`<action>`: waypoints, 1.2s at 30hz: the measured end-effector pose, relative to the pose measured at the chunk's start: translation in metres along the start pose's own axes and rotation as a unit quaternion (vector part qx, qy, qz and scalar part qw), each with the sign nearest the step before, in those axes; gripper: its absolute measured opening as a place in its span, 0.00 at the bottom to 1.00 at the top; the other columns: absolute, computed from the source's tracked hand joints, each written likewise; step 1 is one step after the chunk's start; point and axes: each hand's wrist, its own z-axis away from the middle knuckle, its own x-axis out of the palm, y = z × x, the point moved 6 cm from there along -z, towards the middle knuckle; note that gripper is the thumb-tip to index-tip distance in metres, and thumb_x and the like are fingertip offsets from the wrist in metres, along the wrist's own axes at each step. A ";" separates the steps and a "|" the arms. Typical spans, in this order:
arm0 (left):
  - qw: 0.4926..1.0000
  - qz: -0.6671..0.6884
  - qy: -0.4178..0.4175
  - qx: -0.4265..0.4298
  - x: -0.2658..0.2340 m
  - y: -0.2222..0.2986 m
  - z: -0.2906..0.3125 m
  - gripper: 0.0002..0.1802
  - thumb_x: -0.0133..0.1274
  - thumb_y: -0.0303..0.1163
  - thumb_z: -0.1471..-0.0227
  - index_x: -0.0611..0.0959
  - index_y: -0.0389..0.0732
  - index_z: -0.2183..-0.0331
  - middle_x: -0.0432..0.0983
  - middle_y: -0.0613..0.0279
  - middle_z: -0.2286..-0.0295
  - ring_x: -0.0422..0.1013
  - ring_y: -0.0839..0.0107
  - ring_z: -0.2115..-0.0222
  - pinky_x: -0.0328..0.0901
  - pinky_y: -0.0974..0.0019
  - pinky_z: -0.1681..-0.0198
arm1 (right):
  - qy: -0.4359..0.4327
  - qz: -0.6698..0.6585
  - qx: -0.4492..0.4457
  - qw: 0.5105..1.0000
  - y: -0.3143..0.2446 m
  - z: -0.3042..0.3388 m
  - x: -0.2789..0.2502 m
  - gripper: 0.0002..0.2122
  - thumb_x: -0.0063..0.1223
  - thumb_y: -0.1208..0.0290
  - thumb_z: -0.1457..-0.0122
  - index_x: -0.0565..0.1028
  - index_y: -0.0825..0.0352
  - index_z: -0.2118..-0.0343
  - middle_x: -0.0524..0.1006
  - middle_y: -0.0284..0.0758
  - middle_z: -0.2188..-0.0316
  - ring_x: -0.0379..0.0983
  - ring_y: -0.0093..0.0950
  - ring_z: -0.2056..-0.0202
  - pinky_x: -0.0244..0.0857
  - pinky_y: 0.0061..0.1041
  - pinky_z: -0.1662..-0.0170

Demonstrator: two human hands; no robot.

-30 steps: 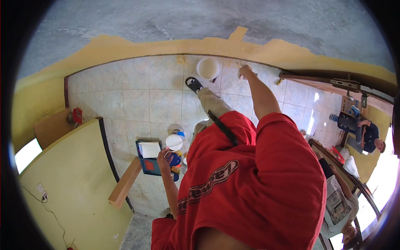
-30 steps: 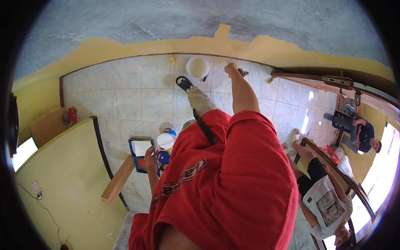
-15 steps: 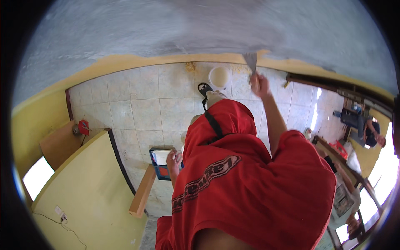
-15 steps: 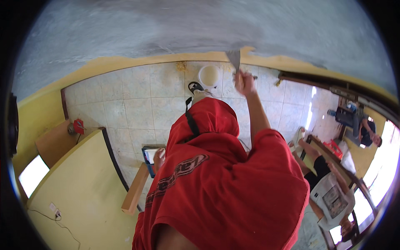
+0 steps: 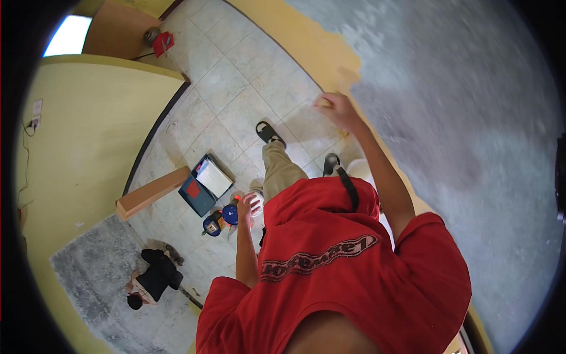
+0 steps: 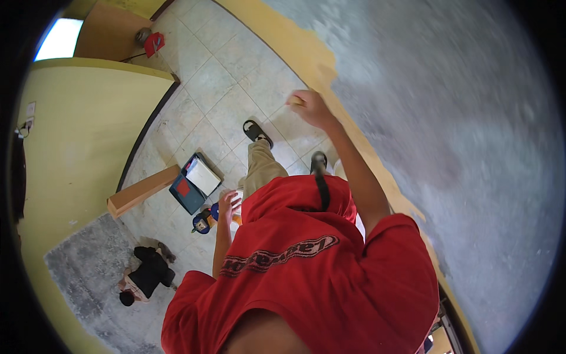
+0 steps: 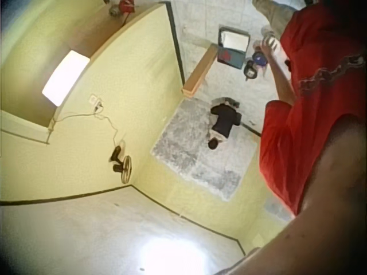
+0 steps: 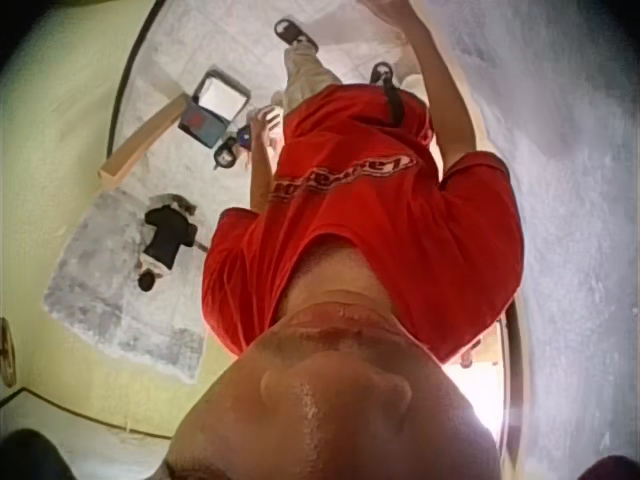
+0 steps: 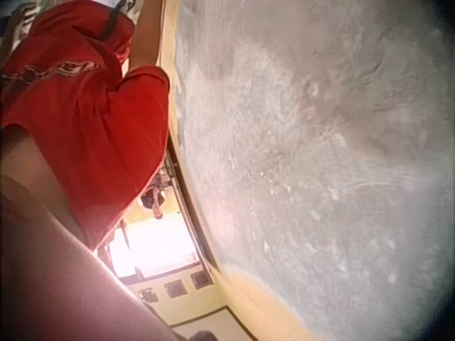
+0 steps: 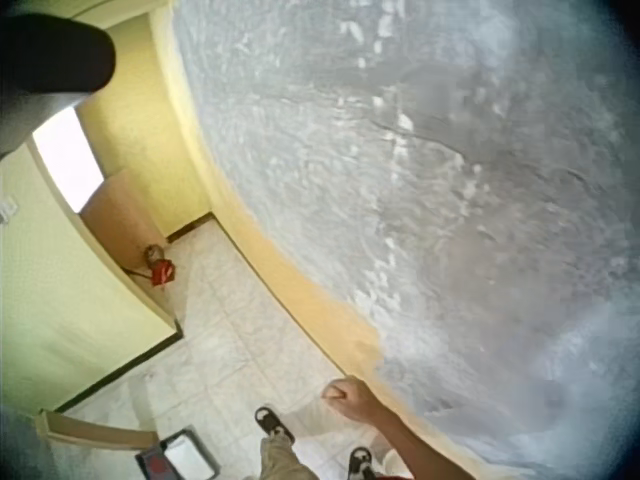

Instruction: The person scrapes old paint from a wall with a putty knife, then smooths the wall with sandpaper.

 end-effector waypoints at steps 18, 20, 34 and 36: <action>0.982 0.164 0.022 -0.093 -0.197 0.127 -0.215 0.19 0.54 0.46 0.53 0.77 0.51 0.58 0.73 0.69 0.65 0.73 0.65 0.67 0.69 0.57 0.66 | -0.330 0.493 0.277 0.756 0.194 -0.138 0.143 0.13 0.63 0.69 0.62 0.81 0.69 0.70 0.80 0.48 0.68 0.79 0.43 0.66 0.74 0.34 0.64; 0.995 0.041 0.039 -0.085 -0.220 0.181 -0.262 0.16 0.47 0.43 0.46 0.77 0.51 0.57 0.73 0.68 0.64 0.74 0.64 0.67 0.69 0.53 0.66 | -0.242 0.383 0.296 0.841 0.164 -0.180 0.130 0.13 0.67 0.70 0.64 0.80 0.67 0.73 0.80 0.45 0.71 0.79 0.38 0.70 0.74 0.33 0.66; 0.983 -0.047 -0.157 0.082 -0.096 0.418 -0.339 0.16 0.49 0.38 0.47 0.80 0.46 0.57 0.77 0.64 0.63 0.75 0.66 0.67 0.71 0.57 0.65 | 0.137 0.003 0.324 0.936 0.042 -0.227 0.111 0.19 0.62 0.74 0.57 0.74 0.72 0.59 0.77 0.36 0.75 0.76 0.25 0.73 0.73 0.25 0.68; 0.981 -0.085 -0.167 0.056 -0.088 0.405 -0.339 0.16 0.50 0.36 0.48 0.80 0.46 0.57 0.77 0.63 0.62 0.75 0.65 0.66 0.71 0.57 0.65 | 0.202 0.169 0.262 0.929 0.047 -0.205 0.091 0.23 0.65 0.73 0.62 0.75 0.72 0.59 0.77 0.37 0.74 0.76 0.25 0.72 0.72 0.25 0.68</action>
